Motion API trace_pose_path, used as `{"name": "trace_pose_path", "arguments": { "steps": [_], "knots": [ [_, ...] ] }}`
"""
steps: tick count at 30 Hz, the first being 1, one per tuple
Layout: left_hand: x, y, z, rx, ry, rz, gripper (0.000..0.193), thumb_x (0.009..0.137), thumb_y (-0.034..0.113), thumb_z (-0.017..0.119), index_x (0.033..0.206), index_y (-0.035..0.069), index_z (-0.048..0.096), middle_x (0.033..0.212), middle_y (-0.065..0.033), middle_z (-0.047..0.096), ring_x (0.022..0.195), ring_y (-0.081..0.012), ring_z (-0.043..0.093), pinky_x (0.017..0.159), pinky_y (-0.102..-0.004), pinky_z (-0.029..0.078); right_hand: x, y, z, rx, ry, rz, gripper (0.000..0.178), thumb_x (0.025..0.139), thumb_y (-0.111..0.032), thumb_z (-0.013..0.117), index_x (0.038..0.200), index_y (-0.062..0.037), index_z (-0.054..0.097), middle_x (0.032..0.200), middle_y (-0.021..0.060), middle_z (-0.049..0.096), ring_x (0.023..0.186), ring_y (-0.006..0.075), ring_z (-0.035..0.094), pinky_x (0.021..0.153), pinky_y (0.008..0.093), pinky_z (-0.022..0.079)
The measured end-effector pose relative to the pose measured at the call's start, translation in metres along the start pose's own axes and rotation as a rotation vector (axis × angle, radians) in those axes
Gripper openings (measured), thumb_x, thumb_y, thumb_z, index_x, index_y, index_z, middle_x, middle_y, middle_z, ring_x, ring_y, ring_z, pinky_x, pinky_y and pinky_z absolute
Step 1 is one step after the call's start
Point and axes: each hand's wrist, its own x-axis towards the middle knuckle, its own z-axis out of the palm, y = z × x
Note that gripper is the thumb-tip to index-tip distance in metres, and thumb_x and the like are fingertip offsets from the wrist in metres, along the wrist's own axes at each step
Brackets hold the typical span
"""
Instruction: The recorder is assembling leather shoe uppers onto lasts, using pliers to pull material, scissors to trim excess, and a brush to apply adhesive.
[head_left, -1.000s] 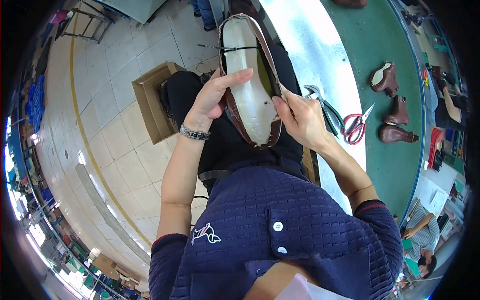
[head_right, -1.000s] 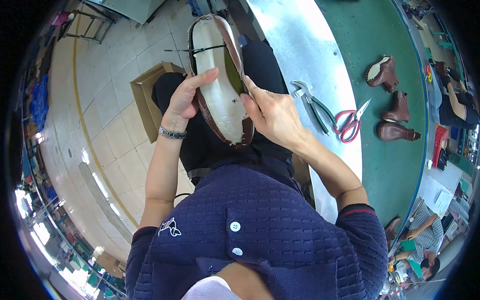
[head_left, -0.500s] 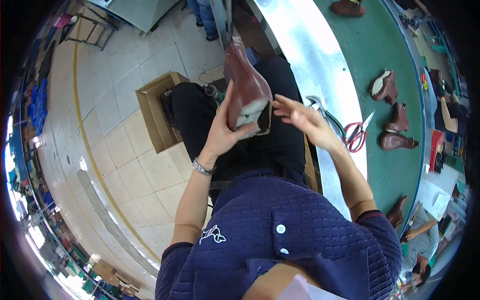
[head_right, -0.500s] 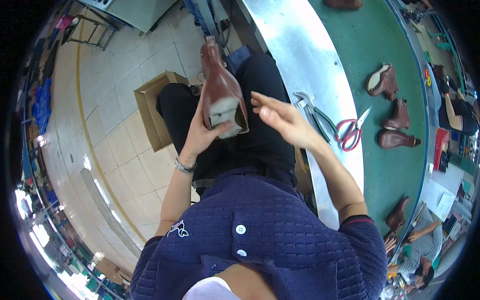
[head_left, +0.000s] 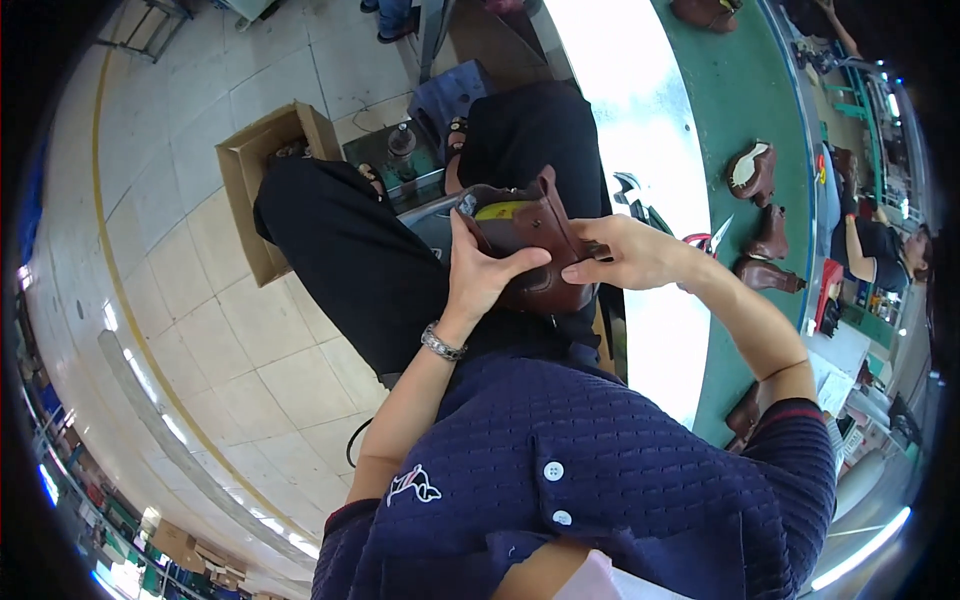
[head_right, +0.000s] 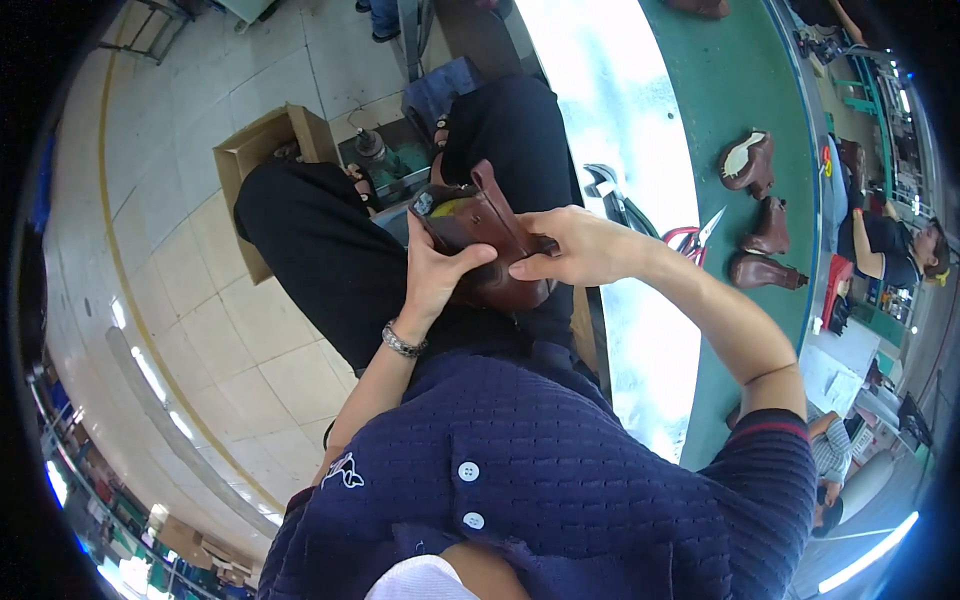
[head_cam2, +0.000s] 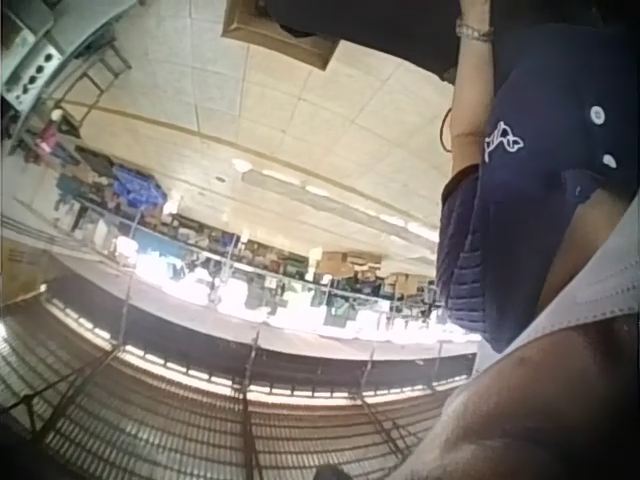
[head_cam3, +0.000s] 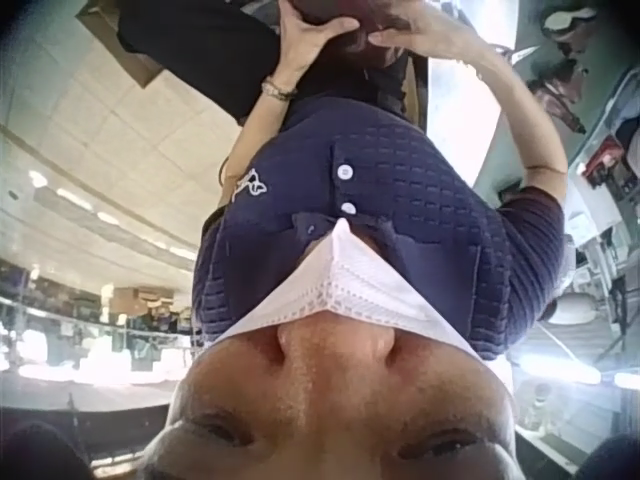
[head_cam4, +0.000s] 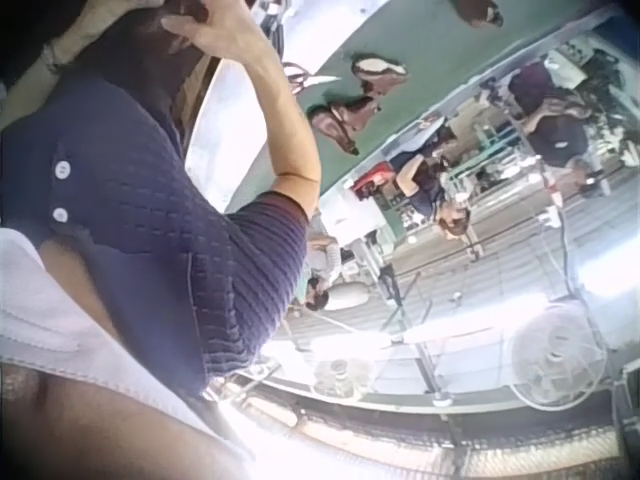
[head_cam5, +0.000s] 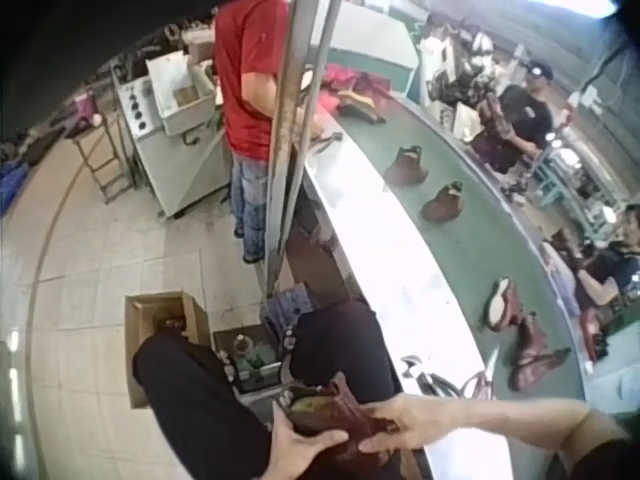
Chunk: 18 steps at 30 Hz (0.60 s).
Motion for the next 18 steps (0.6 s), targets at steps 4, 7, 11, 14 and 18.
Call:
{"name": "trace_pose_path", "arguments": {
  "steps": [4, 7, 11, 14, 18],
  "knots": [
    [0.003, -0.020, 0.006, 0.023, 0.069, 0.073, 0.088, 0.060, 0.032, 0.092, 0.122, 0.000, 0.038, 0.110, -0.0133, 0.061, 0.099, -0.0212, 0.063, 0.088, -0.0319, 0.050, 0.001, 0.006, 0.003, -0.070, 0.018, 0.056, 0.035, 0.093, -0.022, 0.060, 0.113, 0.0061, 0.056, 0.094, 0.0195, 0.067, 0.084, 0.0271, 0.067, 0.077, 0.0359, 0.052],
    [0.004, -0.024, 0.002, 0.096, 0.093, 0.123, 0.090, 0.058, 0.037, 0.092, 0.121, -0.001, 0.040, 0.106, -0.0147, 0.064, 0.096, -0.0227, 0.064, 0.085, -0.0333, 0.052, 0.001, -0.008, 0.010, -0.108, 0.071, 0.112, 0.030, 0.091, -0.017, 0.063, 0.108, 0.0066, 0.057, 0.085, 0.0212, 0.067, 0.076, 0.0293, 0.067, 0.068, 0.0369, 0.052],
    [0.008, -0.026, -0.004, 0.138, 0.047, 0.112, 0.092, 0.057, 0.038, 0.092, 0.122, -0.001, 0.039, 0.106, -0.0150, 0.064, 0.096, -0.0234, 0.066, 0.085, -0.0338, 0.052, 0.003, -0.020, 0.019, -0.174, 0.167, 0.196, 0.028, 0.088, -0.012, 0.064, 0.106, 0.0072, 0.057, 0.076, 0.0218, 0.066, 0.070, 0.0320, 0.067, 0.066, 0.0372, 0.052],
    [0.014, -0.023, -0.005, 0.118, 0.025, 0.108, 0.092, 0.057, 0.038, 0.092, 0.122, -0.001, 0.040, 0.106, -0.0157, 0.065, 0.096, -0.0239, 0.066, 0.085, -0.0340, 0.053, 0.005, -0.024, 0.024, -0.186, 0.236, 0.174, 0.027, 0.088, -0.011, 0.063, 0.106, 0.0074, 0.057, 0.080, 0.0236, 0.067, 0.073, 0.0333, 0.069, 0.067, 0.0381, 0.053],
    [0.023, -0.025, -0.008, 0.113, -0.005, 0.111, 0.089, 0.059, 0.037, 0.091, 0.122, 0.000, 0.042, 0.106, -0.0157, 0.065, 0.095, -0.0235, 0.066, 0.085, -0.0333, 0.053, 0.007, -0.027, 0.023, -0.217, 0.310, 0.241, 0.027, 0.087, -0.011, 0.063, 0.106, 0.0073, 0.057, 0.084, 0.0248, 0.068, 0.074, 0.0343, 0.069, 0.068, 0.0396, 0.054]
  ]
}}
